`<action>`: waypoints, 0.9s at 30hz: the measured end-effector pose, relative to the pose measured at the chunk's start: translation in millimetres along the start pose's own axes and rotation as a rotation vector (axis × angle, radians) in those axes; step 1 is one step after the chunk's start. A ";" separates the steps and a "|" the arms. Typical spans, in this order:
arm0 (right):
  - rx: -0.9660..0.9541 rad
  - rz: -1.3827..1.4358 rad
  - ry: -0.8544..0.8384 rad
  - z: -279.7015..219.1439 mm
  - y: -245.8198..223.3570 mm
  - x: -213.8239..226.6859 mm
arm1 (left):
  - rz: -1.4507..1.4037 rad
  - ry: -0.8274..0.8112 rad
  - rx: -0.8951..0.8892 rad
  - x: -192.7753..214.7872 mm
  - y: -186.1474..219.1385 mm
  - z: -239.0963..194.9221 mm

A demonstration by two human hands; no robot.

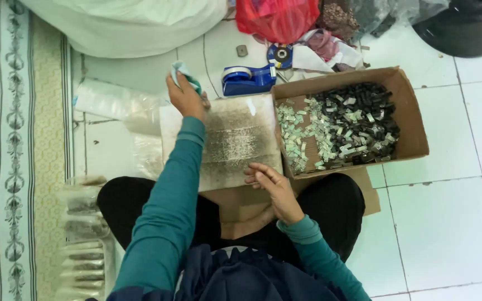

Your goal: The person is sorting small metal components from a large box and packaging them into small plastic bags.

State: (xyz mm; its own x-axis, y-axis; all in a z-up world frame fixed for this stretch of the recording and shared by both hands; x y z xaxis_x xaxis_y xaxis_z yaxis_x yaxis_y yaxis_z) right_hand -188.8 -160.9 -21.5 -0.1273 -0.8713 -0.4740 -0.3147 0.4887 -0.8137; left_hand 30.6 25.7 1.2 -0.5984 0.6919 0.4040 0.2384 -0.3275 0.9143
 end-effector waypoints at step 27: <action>-0.208 -1.158 0.144 117.8 -28.4 210.4 | 1.300 -1.194 -0.927 -241.5 -170.3 -252.3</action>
State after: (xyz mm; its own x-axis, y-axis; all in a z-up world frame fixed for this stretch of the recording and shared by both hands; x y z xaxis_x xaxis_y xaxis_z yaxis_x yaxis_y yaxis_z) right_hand -95.8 -352.8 -137.8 0.2333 -0.7935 0.5621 -0.4576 -0.5997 -0.6565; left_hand -58.5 -247.9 -259.8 0.3889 -0.3203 0.8638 -0.6021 -0.7980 -0.0248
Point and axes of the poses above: each hand's wrist, its own z-axis towards the middle knuckle, its own x-axis out of the back of the hand, y = z × x, the point moved 4 cm from there along z, towards the middle knuckle, and after that the axes turned 11 degrees about z, right-handed, at the moved point
